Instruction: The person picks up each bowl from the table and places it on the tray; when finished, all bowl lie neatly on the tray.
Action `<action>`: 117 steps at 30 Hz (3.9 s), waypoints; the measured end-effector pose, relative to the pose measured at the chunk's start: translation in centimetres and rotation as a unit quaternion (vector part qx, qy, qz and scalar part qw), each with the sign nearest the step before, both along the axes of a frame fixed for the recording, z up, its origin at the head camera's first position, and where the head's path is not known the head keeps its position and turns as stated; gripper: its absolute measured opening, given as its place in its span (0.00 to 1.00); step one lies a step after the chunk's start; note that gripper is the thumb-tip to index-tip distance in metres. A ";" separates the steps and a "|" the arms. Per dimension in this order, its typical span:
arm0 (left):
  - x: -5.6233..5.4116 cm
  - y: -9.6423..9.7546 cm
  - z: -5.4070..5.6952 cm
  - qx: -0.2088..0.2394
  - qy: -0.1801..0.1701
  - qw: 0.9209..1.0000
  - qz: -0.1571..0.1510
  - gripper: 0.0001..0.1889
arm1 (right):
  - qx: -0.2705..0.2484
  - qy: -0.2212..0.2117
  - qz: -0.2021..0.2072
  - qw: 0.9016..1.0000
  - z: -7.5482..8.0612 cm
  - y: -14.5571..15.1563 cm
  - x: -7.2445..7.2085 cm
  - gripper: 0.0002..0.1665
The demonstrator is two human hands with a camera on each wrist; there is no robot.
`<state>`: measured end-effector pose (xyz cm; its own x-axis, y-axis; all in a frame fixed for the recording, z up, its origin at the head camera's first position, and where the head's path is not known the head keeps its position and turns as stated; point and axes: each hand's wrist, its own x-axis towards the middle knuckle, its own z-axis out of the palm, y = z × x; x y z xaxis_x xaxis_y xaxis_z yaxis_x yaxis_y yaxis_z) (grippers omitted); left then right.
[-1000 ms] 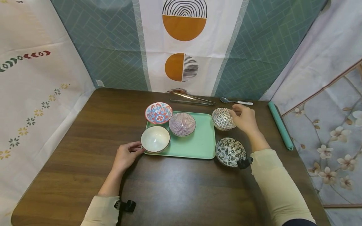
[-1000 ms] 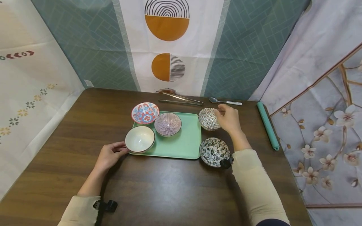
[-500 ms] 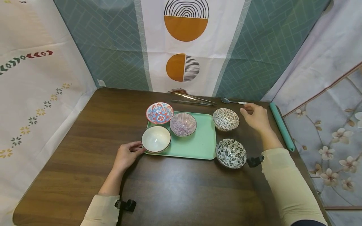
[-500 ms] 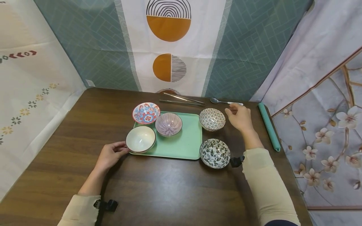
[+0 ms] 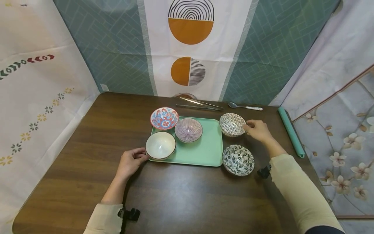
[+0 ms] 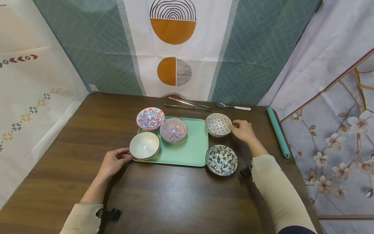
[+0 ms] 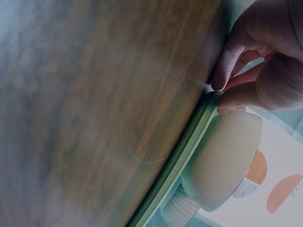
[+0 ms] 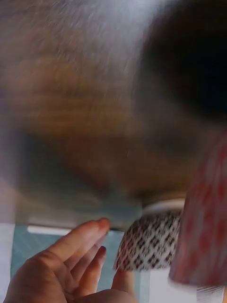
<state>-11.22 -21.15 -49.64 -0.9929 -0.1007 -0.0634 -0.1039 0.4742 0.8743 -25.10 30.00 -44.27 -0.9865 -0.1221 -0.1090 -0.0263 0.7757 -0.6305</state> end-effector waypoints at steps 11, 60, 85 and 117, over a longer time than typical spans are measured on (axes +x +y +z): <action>0.1 0.0 0.0 -0.002 0.002 1.000 0.000 0.17 | -0.094 -0.036 -0.039 0.994 -0.3 -0.8 -0.7 0.26; 0.2 -0.1 -0.2 0.012 -0.003 1.000 -0.005 0.18 | -0.070 -0.111 -0.029 0.991 1.9 -8.7 -2.7 0.30; 0.3 0.1 0.2 0.004 -0.002 1.000 -0.006 0.17 | -0.003 0.025 0.051 0.998 2.1 -1.3 5.1 0.31; 0.2 0.1 0.0 0.006 -0.002 1.000 -0.004 0.18 | -0.044 0.086 0.093 0.991 1.1 -2.1 7.7 0.10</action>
